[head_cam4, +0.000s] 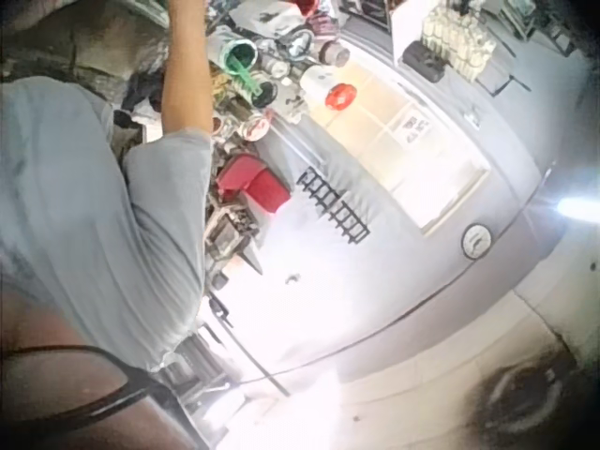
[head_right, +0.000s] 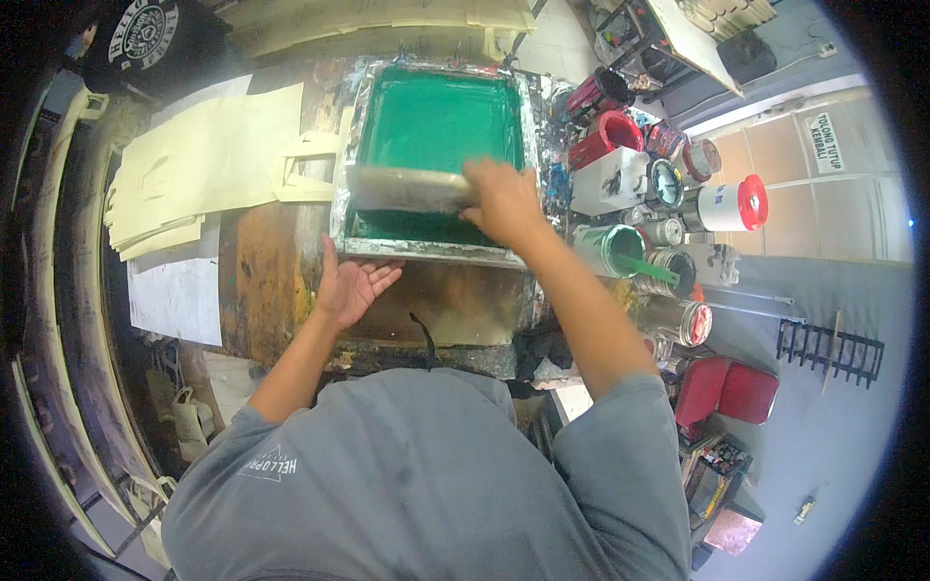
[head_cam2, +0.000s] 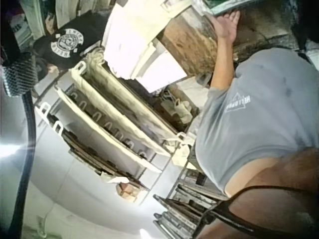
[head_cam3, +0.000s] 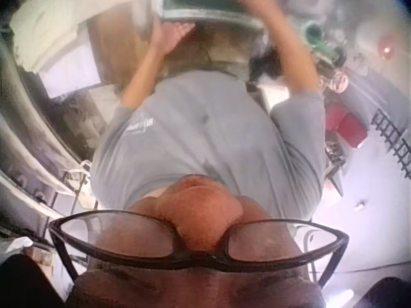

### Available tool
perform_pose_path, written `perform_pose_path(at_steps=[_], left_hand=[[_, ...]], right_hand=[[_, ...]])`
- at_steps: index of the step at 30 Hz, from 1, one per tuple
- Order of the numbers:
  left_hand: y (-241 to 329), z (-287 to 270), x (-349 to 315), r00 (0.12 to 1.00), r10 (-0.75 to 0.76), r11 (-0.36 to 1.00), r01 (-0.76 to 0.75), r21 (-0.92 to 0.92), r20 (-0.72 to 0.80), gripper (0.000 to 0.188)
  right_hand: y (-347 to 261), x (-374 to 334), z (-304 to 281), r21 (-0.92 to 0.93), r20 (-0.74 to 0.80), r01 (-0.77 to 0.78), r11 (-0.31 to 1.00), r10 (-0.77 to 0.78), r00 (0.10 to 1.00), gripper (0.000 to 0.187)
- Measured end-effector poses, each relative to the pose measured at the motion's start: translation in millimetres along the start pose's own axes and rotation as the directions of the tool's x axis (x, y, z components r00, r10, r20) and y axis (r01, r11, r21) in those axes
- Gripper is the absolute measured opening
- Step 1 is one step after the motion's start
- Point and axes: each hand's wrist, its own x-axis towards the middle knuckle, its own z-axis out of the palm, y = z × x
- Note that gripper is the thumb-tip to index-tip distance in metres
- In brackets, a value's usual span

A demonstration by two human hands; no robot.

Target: The person performs screen printing on yellow tote bags by placing each bag onto a printing plate, lowering the screen frame, and using a squeegee to apply green ink across the design.

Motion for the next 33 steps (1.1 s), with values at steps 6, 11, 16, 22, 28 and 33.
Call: perform_pose_path(at_steps=[6,11,16,22,28,33], left_hand=[[-11,10,2,0.984,-0.007,1.0,0.01,0.02,-0.176,0.116],[-12,3,2,0.987,-0.007,0.999,0.015,0.05,-0.158,0.104],[-7,6,2,0.982,-0.03,0.997,0.043,0.067,-0.187,0.102],[-4,-10,17,0.943,-0.23,0.962,0.258,0.093,-0.239,0.102],[64,36,44,0.954,0.174,0.097,0.231,0.968,-0.245,0.044],[159,87,213,0.568,0.489,-0.688,-0.215,0.693,0.662,0.074]], right_hand=[[-27,-46,47,-0.088,-0.176,-0.018,0.996,0.002,0.984,0.05],[-9,-13,76,-0.158,-0.31,-0.02,0.987,-0.03,0.95,0.047],[41,84,91,-0.216,-0.346,-0.089,0.972,0.009,0.938,0.04],[105,200,62,-0.105,-0.119,-0.008,0.994,-0.005,0.993,0.05],[112,216,32,-0.218,-0.136,0.011,0.976,-0.041,0.99,0.059],[120,227,67,-0.199,-0.129,-0.025,0.98,-0.001,0.992,0.056]])
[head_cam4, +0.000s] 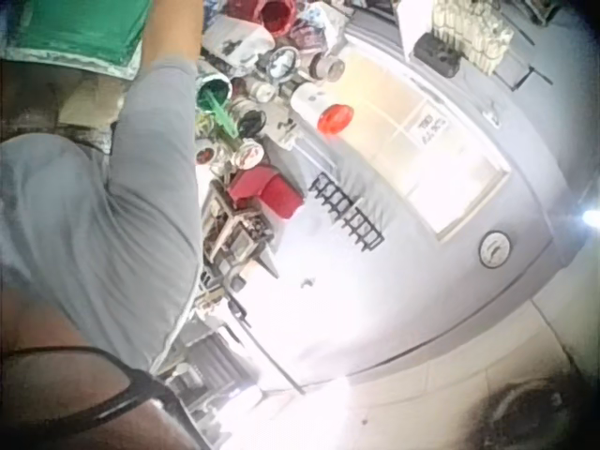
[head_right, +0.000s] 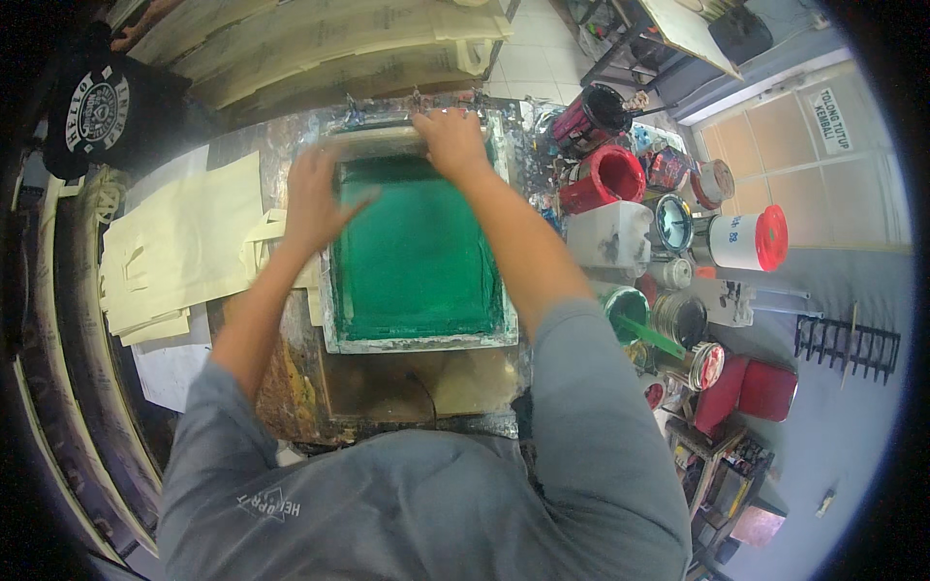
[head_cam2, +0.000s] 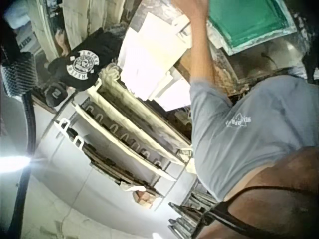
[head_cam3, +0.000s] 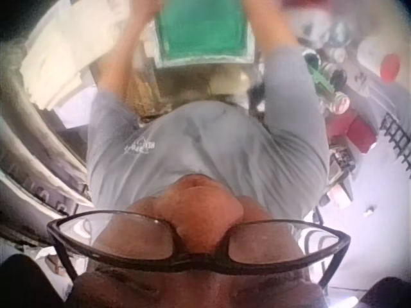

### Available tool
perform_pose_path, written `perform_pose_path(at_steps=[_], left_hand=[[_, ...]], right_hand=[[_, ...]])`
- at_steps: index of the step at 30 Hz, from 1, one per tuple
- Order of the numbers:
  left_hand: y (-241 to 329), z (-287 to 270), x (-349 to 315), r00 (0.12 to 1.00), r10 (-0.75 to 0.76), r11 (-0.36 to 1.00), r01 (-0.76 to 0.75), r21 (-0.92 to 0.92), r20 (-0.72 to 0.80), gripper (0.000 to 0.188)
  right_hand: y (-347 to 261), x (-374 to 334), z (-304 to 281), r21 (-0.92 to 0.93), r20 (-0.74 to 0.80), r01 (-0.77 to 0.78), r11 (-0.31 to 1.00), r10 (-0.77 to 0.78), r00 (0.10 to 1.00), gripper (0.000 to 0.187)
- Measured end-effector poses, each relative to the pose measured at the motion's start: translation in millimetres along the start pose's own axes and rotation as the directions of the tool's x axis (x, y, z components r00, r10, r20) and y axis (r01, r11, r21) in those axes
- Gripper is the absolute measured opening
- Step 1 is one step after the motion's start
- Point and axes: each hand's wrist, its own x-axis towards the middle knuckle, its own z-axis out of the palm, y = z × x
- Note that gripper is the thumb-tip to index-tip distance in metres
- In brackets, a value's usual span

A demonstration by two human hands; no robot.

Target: The person performs screen printing on yellow tote bags by placing each bag onto a printing plate, lowering the screen frame, and using a squeegee to apply green ink across the design.

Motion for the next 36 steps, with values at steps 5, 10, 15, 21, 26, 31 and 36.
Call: perform_pose_path(at_steps=[5,10,15,21,26,31,36], left_hand=[[-73,66,65,0.929,-0.115,0.972,0.033,0.233,0.351,0.067],[-70,80,65,0.974,-0.015,0.976,-0.034,0.214,0.224,0.068],[-56,73,25,0.986,0.08,0.965,-0.114,0.235,0.149,0.064],[-34,60,-20,0.989,0.102,0.977,-0.12,0.178,0.108,0.061],[3,32,-79,0.98,0.077,0.979,-0.109,0.174,0.181,0.06],[45,-4,-156,0.966,0.103,0.988,-0.127,0.086,0.238,0.057],[62,-32,-165,0.94,0.019,0.999,-0.028,0.021,0.339,0.058]], right_hand=[[0,-12,1,-0.125,-0.227,0.039,0.991,-0.067,0.972,0.054],[6,-8,10,-0.052,-0.166,-0.071,0.996,0.062,0.984,0.05],[-11,-44,6,-0.03,-0.11,-0.054,0.998,0.05,0.993,0.054],[-32,-91,0,-0.014,-0.084,-0.045,0.999,0.044,0.995,0.055],[-67,-157,-8,0.019,-0.006,-0.076,0.997,0.076,0.997,0.055],[-112,-245,-15,0.058,-0.019,-0.078,0.995,0.079,0.997,0.052],[-117,-254,-20,0.104,-0.057,-0.071,0.992,0.077,0.995,0.049]])
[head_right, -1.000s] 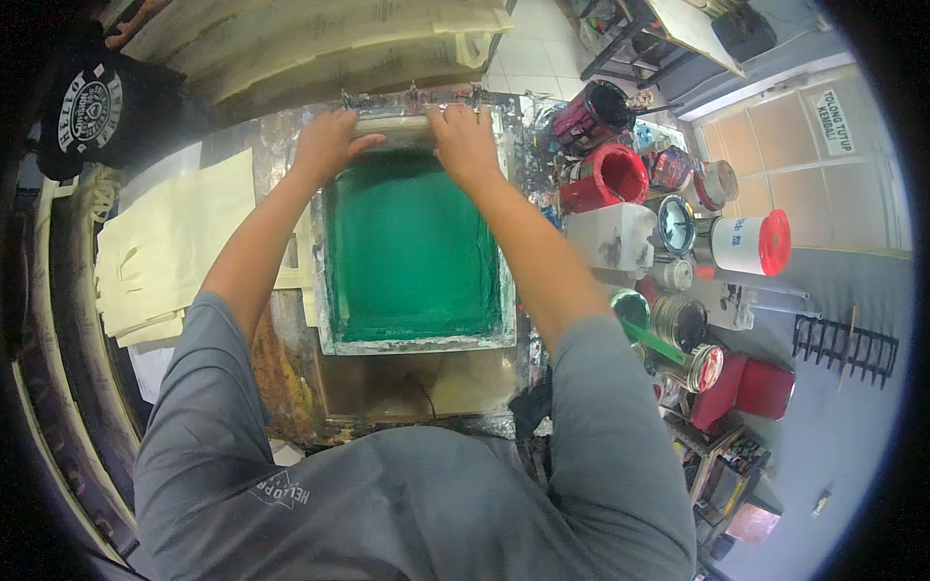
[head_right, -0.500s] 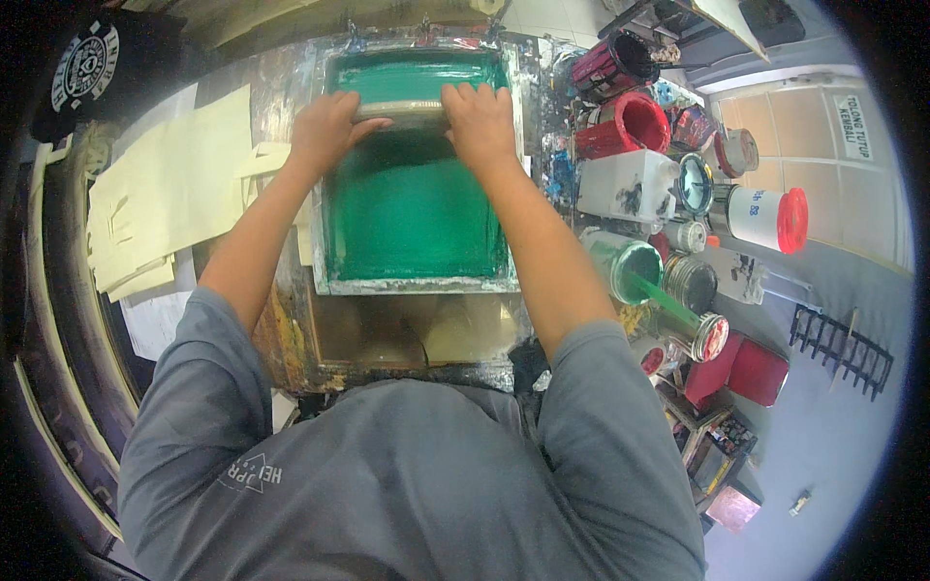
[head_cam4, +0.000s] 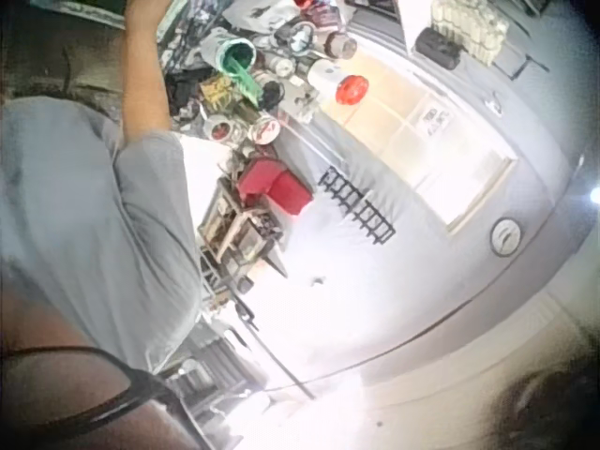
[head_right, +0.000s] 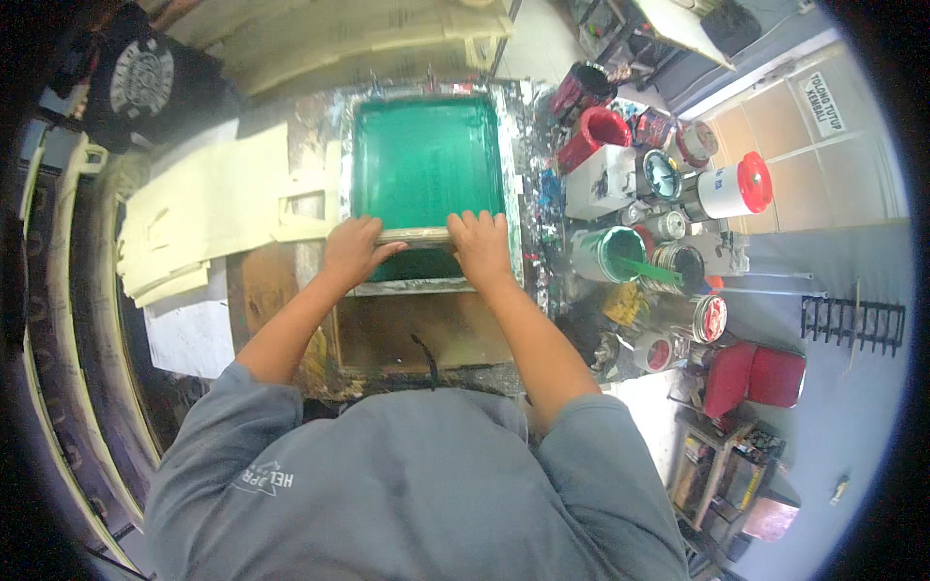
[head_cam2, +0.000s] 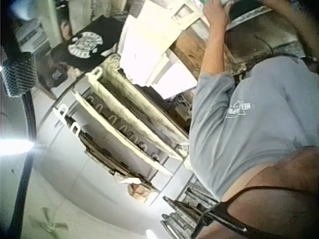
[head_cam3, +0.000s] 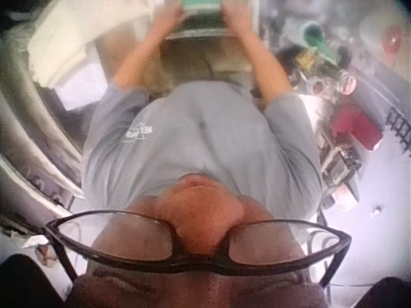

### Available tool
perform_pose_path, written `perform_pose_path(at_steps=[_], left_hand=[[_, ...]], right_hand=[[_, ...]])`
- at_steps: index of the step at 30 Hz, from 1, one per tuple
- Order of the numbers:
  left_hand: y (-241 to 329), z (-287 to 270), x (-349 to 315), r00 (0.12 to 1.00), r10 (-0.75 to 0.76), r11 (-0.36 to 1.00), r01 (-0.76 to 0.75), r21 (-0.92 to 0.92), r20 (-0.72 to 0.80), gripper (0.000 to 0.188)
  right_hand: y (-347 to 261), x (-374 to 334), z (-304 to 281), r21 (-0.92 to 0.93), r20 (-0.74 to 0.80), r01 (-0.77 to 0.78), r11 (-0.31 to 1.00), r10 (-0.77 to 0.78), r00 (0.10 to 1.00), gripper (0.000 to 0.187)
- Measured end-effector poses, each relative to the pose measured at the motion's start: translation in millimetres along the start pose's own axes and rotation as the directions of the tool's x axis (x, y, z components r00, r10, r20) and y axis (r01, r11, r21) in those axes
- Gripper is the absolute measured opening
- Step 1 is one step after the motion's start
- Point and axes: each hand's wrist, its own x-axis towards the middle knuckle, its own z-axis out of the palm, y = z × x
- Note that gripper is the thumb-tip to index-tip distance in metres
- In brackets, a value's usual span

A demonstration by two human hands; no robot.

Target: The person performs screen printing on yellow tote bags by placing each bag onto a printing plate, lowering the screen frame, and using a squeegee to apply green ink across the design.

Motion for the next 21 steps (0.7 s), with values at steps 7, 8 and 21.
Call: perform_pose_path(at_steps=[7,8,21], left_hand=[[94,-332,-59,0.454,0.875,0.431,-0.577,-0.694,0.165,0.07],[95,-349,-55,0.298,0.949,0.281,-0.641,-0.714,0.106,0.068],[92,-360,-163,0.266,0.951,0.268,-0.454,-0.85,0.158,0.048]], right_hand=[[-14,3,8,-0.03,-0.045,0.024,0.999,-0.025,0.999,0.06],[11,-12,6,-0.1,-0.039,-0.055,0.993,0.052,0.998,0.059],[17,12,10,-0.121,0.007,0.041,0.992,-0.041,0.999,0.059]])
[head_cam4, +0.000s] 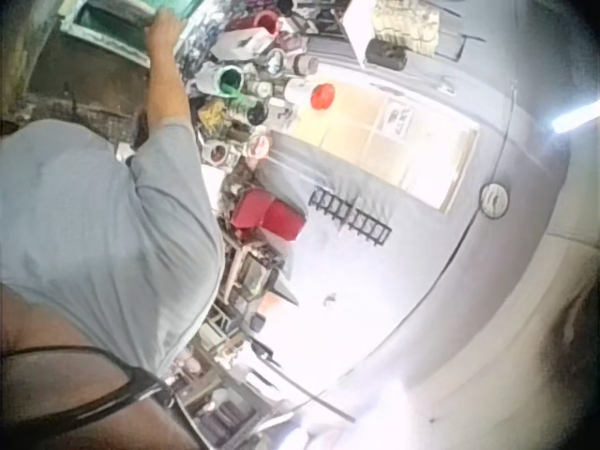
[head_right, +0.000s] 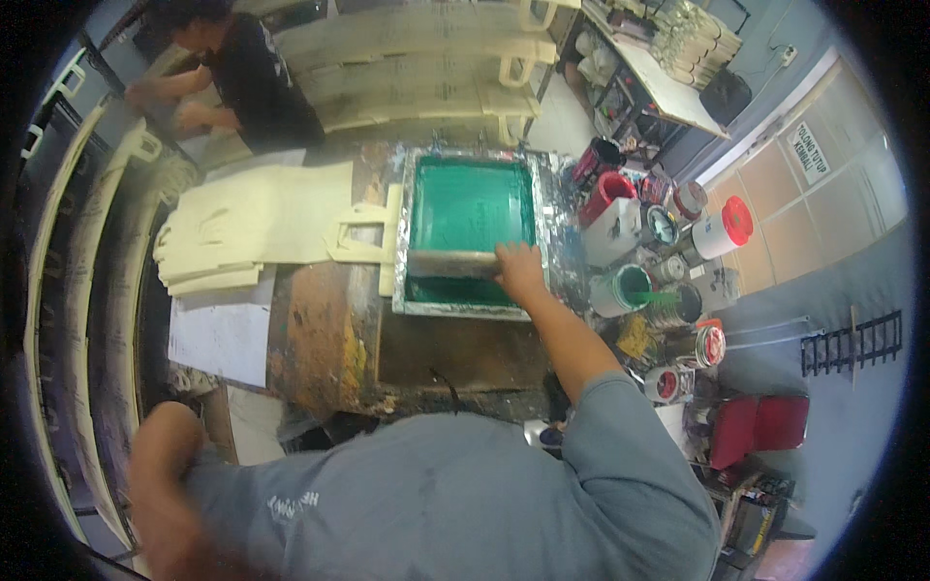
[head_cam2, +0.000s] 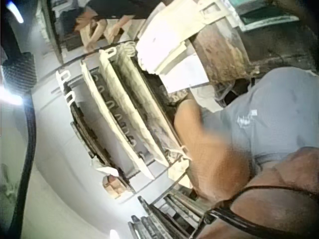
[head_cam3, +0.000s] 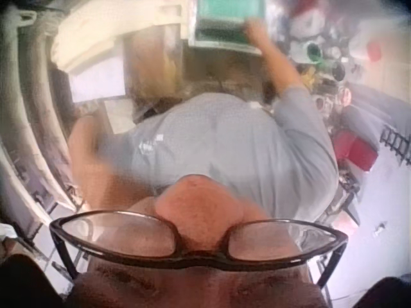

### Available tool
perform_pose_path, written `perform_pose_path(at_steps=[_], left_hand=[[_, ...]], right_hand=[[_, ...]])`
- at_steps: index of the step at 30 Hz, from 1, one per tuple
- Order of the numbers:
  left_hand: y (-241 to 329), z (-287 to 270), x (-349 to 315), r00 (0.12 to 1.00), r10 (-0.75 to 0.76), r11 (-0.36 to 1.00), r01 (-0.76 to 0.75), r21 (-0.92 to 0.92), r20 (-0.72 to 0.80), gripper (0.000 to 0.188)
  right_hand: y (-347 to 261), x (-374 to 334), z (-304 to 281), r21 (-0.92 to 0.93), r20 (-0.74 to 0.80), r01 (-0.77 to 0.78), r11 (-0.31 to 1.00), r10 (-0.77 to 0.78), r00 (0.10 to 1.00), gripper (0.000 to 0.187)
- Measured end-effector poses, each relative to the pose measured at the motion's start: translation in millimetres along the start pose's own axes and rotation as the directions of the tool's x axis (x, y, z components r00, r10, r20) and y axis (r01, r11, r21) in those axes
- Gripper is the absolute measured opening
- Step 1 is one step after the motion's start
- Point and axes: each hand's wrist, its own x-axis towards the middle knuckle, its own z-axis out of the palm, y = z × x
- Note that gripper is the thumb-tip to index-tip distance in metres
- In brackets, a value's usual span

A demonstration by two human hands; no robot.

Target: The person performs screen printing on yellow tote bags by placing each bag onto a printing plate, lowering the screen frame, and using a squeegee to apply green ink across the design.

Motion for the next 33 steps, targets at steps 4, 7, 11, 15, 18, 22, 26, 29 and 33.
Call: perform_pose_path(at_steps=[4,7,11,15,18,22,26,29,33], left_hand=[[-146,42,-38,0.626,-0.637,0.745,0.347,-0.57,-0.45,0.045],[-326,127,-65,-0.282,-0.884,0.326,0.202,-0.924,-0.373,0.071],[-406,174,-49,-0.458,-0.889,0.237,-0.408,-0.882,-0.027,0.086],[-406,146,-8,-0.49,-0.865,0.298,-0.322,-0.898,-0.112,0.089],[-407,142,-13,-0.472,-0.875,0.352,-0.467,-0.811,-0.108,0.082],[-376,127,-21,-0.426,-0.89,0.37,-0.475,-0.798,-0.159,0.081],[-320,53,-25,-0.339,-0.842,0.54,-0.513,-0.667,-0.42,0.073],[-306,7,-7,-0.385,-0.701,0.71,-0.455,-0.538,-0.6,0.066],[-395,49,-28,-0.477,-0.384,0.426,0.668,-0.61,-0.79,0.065]], right_hand=[[2,1,2,0.052,0.053,-0.012,0.999,0.009,0.999,0.062],[-8,-5,-7,0.07,0.036,-0.014,0.997,0.012,0.999,0.063],[-30,-34,-15,0.057,0.068,-0.065,0.996,0.061,0.996,0.059],[-46,-74,-8,0.139,0.002,-0.051,0.989,0.051,0.999,0.058],[-46,-78,-11,0.211,-0.073,-0.031,0.977,0.048,0.996,0.054],[-43,-57,-60,0.213,-0.106,-0.028,0.977,0.051,0.993,0.055],[-27,-17,-133,0.11,-0.308,-0.028,0.994,0.061,0.949,0.054],[0,47,-179,-0.004,-0.494,-0.024,1.0,0.019,0.869,0.053],[14,101,-216,-0.006,-0.565,0.008,1.0,-0.01,0.825,0.057]])
